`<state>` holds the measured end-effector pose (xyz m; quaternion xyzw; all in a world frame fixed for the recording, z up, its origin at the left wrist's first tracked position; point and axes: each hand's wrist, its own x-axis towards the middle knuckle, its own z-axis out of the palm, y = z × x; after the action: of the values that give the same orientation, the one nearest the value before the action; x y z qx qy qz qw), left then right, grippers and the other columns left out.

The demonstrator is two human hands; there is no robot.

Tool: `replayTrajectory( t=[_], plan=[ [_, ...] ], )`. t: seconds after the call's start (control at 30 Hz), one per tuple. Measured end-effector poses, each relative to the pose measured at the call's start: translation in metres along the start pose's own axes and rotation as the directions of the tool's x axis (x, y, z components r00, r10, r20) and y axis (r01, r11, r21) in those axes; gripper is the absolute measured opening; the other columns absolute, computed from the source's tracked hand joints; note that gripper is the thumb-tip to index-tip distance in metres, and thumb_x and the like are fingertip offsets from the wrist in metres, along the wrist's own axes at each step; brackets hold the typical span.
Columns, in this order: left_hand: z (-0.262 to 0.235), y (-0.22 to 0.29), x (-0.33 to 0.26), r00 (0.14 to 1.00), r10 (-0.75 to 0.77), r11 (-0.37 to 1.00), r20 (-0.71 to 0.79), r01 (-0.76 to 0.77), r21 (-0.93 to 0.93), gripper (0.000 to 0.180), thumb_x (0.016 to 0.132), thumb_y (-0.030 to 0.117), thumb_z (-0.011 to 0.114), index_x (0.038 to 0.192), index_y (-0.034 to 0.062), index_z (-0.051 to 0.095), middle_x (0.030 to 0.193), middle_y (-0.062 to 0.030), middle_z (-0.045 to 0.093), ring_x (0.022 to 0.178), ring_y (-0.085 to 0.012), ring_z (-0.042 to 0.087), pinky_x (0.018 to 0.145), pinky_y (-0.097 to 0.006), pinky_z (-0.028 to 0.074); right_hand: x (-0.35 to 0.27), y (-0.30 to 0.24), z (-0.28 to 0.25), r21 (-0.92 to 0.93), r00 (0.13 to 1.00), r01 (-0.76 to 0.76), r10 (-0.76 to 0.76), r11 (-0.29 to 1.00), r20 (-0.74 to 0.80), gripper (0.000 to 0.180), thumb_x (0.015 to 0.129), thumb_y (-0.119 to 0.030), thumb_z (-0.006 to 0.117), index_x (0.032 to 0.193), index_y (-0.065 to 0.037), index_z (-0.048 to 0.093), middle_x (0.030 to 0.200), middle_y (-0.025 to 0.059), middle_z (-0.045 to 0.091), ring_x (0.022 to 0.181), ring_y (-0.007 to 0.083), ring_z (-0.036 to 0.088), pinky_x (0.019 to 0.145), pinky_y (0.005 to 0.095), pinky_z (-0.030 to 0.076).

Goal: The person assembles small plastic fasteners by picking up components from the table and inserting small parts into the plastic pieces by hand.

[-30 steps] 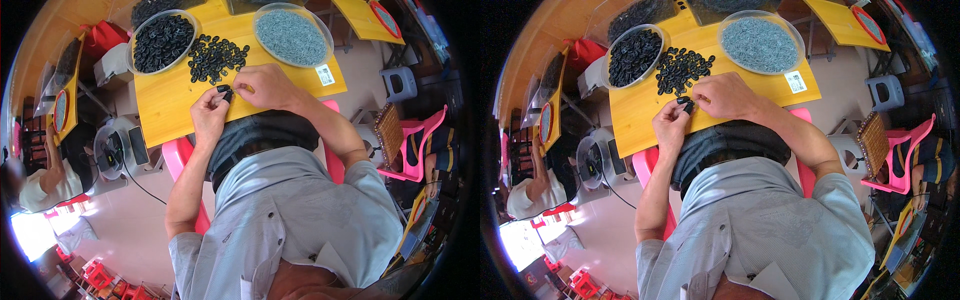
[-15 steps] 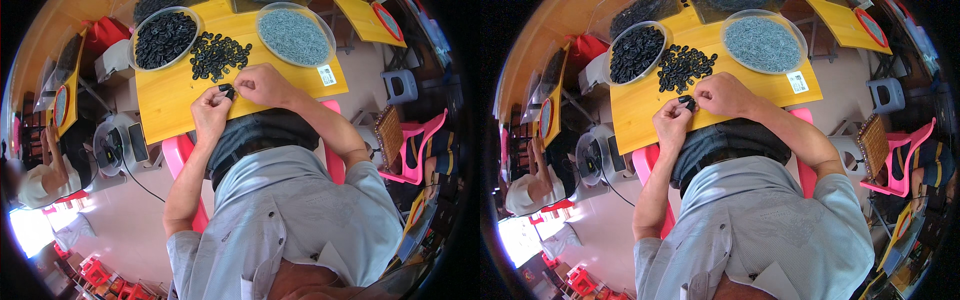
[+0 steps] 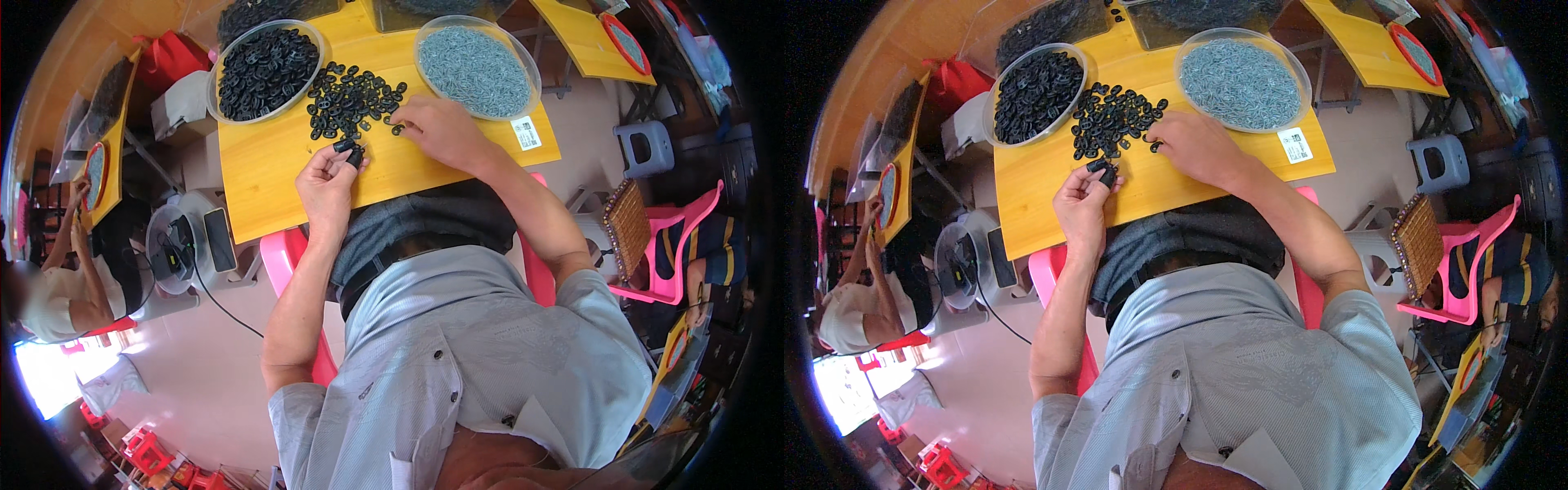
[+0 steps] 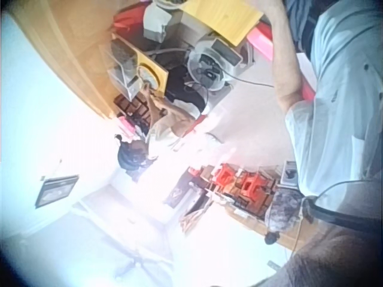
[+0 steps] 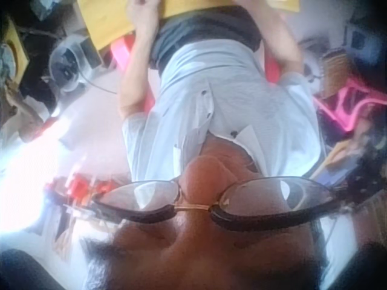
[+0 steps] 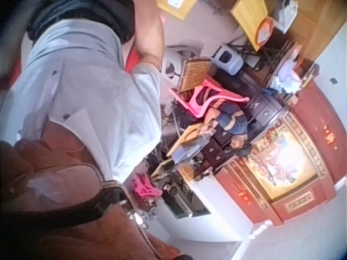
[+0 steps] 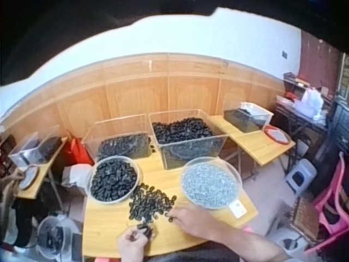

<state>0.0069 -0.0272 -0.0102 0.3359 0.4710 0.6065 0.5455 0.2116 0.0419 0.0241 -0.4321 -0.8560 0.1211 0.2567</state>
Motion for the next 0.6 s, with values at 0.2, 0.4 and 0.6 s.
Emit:
replayTrajectory(
  t=[0.2,0.4,0.6],
  plan=[
    [0.001,-0.001,0.0,1.0,0.009,1.0,0.026,-0.009,0.017,0.016,0.088,-0.01,0.058,0.103,-0.0065,0.063,0.095,-0.0125,0.07,0.084,-0.0161,0.069,0.082,-0.027,0.054,-0.002,0.003,0.005,-0.026,0.998,-0.012,0.014,1.0,0.059,0.017,0.083,-0.012,0.063,0.097,-0.004,0.069,0.087,0.0108,0.066,0.086,0.0299,0.063,0.076,0.0404,0.05],
    [-0.001,-0.005,0.002,0.999,0.007,1.0,0.054,-0.007,-0.007,0.016,0.089,-0.01,0.058,0.104,-0.0064,0.063,0.095,-0.0121,0.071,0.085,-0.0155,0.069,0.082,-0.026,0.054,0.001,0.005,0.002,0.069,0.995,-0.062,0.056,0.996,0.088,0.017,0.081,-0.013,0.066,0.095,-0.003,0.068,0.083,0.0115,0.066,0.082,0.0288,0.063,0.074,0.0401,0.049],
    [-0.001,-0.001,0.002,0.997,0.019,0.997,0.07,-0.024,0.077,0.017,0.089,-0.009,0.058,0.105,-0.0059,0.063,0.096,-0.0125,0.071,0.084,-0.015,0.069,0.079,-0.025,0.053,0.004,0.01,0.005,0.114,0.987,-0.083,0.066,0.99,0.146,0.015,0.079,-0.007,0.066,0.092,0.0,0.066,0.08,0.0123,0.065,0.075,0.0264,0.064,0.07,0.0376,0.049]
  ],
)
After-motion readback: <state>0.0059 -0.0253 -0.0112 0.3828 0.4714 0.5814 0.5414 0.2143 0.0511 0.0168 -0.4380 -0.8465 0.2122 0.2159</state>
